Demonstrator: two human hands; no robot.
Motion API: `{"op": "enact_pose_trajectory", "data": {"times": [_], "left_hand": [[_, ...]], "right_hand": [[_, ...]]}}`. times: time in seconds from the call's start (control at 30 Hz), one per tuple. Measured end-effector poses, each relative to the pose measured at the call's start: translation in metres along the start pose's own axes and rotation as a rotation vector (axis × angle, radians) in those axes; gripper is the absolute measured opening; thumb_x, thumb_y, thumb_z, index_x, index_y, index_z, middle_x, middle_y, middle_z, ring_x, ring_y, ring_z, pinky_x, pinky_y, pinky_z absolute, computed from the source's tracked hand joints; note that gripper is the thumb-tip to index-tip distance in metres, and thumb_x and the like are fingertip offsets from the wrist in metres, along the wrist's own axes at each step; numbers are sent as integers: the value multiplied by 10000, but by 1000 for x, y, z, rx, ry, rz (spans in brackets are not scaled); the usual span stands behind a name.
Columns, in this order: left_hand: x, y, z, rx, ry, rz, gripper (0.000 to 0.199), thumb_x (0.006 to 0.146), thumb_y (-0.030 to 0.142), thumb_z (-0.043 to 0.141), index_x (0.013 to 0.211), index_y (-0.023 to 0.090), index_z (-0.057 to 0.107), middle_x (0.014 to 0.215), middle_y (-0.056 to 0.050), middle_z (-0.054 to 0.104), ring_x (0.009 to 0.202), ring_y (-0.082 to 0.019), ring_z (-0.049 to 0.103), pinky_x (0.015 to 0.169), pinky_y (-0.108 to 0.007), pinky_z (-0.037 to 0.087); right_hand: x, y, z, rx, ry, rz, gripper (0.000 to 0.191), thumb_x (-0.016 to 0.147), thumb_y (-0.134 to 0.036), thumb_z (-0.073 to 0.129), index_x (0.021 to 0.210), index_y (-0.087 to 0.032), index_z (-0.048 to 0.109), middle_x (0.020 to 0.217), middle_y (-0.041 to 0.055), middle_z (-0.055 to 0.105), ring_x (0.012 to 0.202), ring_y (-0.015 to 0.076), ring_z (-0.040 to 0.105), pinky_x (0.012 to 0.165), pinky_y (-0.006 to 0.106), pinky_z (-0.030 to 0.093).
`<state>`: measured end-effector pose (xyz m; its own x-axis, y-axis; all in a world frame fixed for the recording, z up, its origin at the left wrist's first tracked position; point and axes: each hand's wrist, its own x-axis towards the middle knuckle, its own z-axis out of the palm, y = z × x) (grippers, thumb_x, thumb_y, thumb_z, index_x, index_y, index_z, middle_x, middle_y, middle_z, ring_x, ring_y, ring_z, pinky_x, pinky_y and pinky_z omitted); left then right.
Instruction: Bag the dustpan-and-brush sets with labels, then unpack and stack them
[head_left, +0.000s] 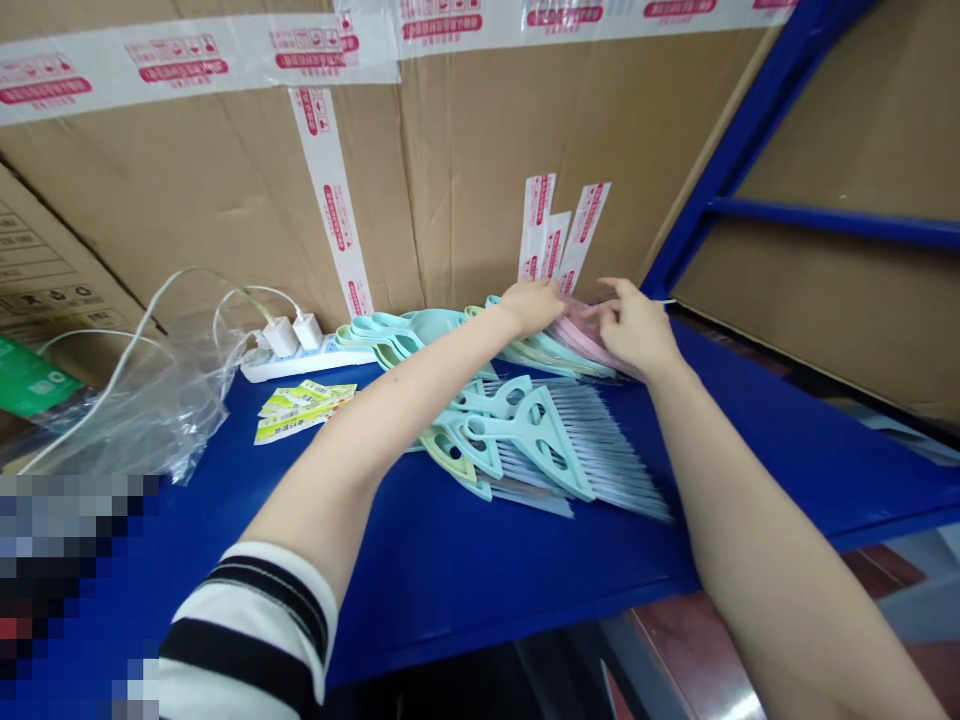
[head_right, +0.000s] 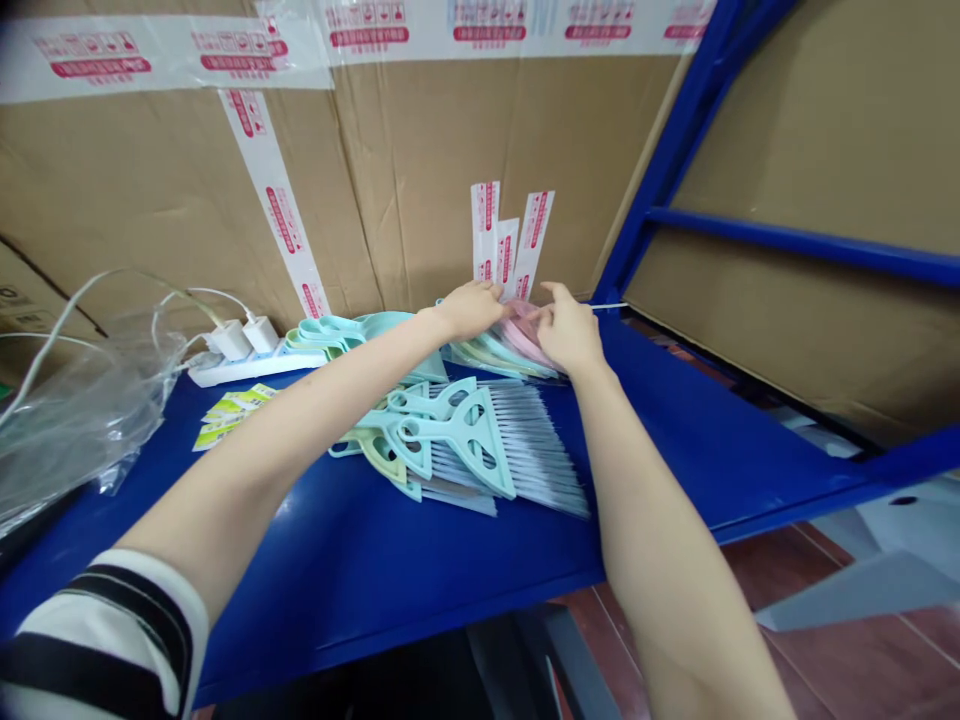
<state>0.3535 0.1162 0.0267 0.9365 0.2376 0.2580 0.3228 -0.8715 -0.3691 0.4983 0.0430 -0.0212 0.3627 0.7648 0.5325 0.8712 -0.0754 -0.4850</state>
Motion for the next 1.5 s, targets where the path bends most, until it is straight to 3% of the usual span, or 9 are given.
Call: {"op": "enact_pose_trajectory", "data": {"times": [0.17, 0.3, 0.4, 0.53, 0.73, 0.87, 1.03, 1.23, 1.5], "left_hand": [[-39, -11, -34, 62, -26, -56, 373, 986, 118, 356, 1264, 109, 604, 1208, -213, 580, 1182, -313, 528, 920, -424, 436], [-99, -8, -69, 178, -100, -223, 429, 986, 98, 334, 1369, 167, 514, 1158, -164, 574, 1127, -282, 541, 901, -398, 451], [-156, -2, -90, 224, -120, -291, 464, 957, 69, 355, 1387, 168, 497, 1089, -146, 577, 1055, -265, 555, 870, -379, 471], [-240, 13, -105, 300, -96, -370, 508, 908, 57, 409, 1385, 209, 497, 995, -110, 583, 906, -242, 562, 826, -382, 504], [-337, 52, -107, 288, 51, -375, 495, 908, 54, 375, 1351, 212, 527, 979, -121, 583, 844, -235, 550, 753, -363, 539], [-372, 73, -106, 299, 59, -408, 480, 888, 22, 373, 1299, 183, 561, 978, -123, 585, 834, -225, 559, 749, -340, 539], [-408, 89, -105, 270, 87, -498, 429, 885, 28, 392, 1238, 173, 589, 968, -126, 584, 832, -236, 591, 704, -332, 540], [-437, 107, -110, 241, 59, -570, 429, 883, 38, 408, 1243, 194, 583, 967, -115, 595, 854, -220, 607, 721, -310, 536], [-463, 121, -103, 267, 51, -587, 508, 873, 1, 375, 1288, 223, 566, 1015, -112, 611, 895, -229, 600, 764, -332, 514]], "right_hand": [[2, -9, -7, 132, 88, 18, 314, 863, -165, 398, 1068, -186, 635, 947, 102, 746, 865, 262, 714, 834, 452, 537], [-11, -47, -21, 233, 62, -93, 261, 868, -232, 436, 971, -210, 674, 956, 74, 746, 885, 234, 702, 854, 419, 530], [-32, -86, -35, 303, -44, -247, 215, 853, -331, 516, 907, -239, 703, 964, 51, 742, 900, 222, 683, 847, 383, 524], [-70, -126, -49, 435, -475, -638, 202, 826, -432, 624, 900, -266, 711, 963, 36, 732, 899, 230, 664, 815, 383, 513], [-133, -156, -34, 522, -523, -735, 181, 914, -247, 541, 770, -238, 650, 755, 34, 685, 722, 187, 635, 670, 309, 490], [-166, -169, -23, 481, -528, -730, 153, 924, -138, 449, 904, -226, 573, 852, 42, 666, 760, 170, 638, 674, 281, 493], [-193, -173, -11, 386, -191, -555, 196, 928, -108, 382, 844, -255, 481, 776, 27, 582, 639, 177, 576, 599, 303, 465], [-215, -184, -9, 269, -71, -610, 263, 889, -80, 426, 884, -276, 602, 816, 60, 582, 753, 234, 602, 661, 381, 487], [-215, -213, -4, 413, -608, -448, 118, 914, -339, 502, 852, -244, 536, 702, 9, 587, 677, 206, 564, 656, 368, 471]]}}
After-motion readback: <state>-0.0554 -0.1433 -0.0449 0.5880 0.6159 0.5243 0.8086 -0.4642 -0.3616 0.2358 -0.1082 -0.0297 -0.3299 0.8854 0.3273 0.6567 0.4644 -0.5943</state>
